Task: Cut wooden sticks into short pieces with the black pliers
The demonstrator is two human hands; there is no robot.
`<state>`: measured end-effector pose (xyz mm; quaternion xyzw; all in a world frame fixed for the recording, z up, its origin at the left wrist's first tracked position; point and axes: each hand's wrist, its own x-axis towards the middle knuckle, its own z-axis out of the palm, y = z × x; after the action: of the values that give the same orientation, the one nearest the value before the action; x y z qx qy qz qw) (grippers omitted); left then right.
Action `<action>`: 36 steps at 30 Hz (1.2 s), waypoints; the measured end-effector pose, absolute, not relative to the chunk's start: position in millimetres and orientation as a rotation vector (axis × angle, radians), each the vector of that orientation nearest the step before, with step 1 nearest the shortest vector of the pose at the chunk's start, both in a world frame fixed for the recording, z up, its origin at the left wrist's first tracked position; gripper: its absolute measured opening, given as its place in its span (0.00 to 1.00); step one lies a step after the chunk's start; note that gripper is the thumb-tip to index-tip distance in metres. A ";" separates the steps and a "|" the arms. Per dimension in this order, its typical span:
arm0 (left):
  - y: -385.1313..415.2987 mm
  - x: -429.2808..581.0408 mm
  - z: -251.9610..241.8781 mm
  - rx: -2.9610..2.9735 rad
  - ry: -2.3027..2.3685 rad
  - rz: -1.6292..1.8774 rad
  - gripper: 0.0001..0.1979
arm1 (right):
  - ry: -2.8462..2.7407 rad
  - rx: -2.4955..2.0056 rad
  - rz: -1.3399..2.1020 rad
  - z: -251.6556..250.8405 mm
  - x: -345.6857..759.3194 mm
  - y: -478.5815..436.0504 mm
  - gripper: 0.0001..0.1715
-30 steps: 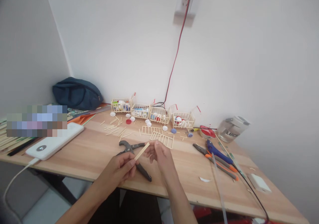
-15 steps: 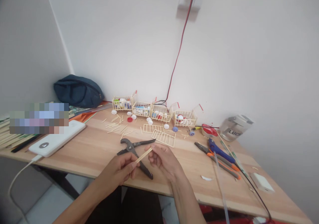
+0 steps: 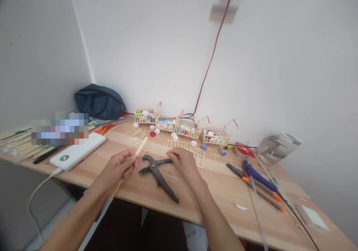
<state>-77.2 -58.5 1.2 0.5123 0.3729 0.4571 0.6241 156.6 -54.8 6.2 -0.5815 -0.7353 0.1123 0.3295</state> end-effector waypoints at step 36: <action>-53.3 -65.2 -2.9 1.041 0.789 1.091 0.12 | -1.370 -1.223 1.175 20.1 90.8 -32.4 0.15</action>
<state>-65.2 -53.3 -2.9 0.4599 0.3486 0.4819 0.6594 90.8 -32.4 20.1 -0.4973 -0.5573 0.4777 0.4625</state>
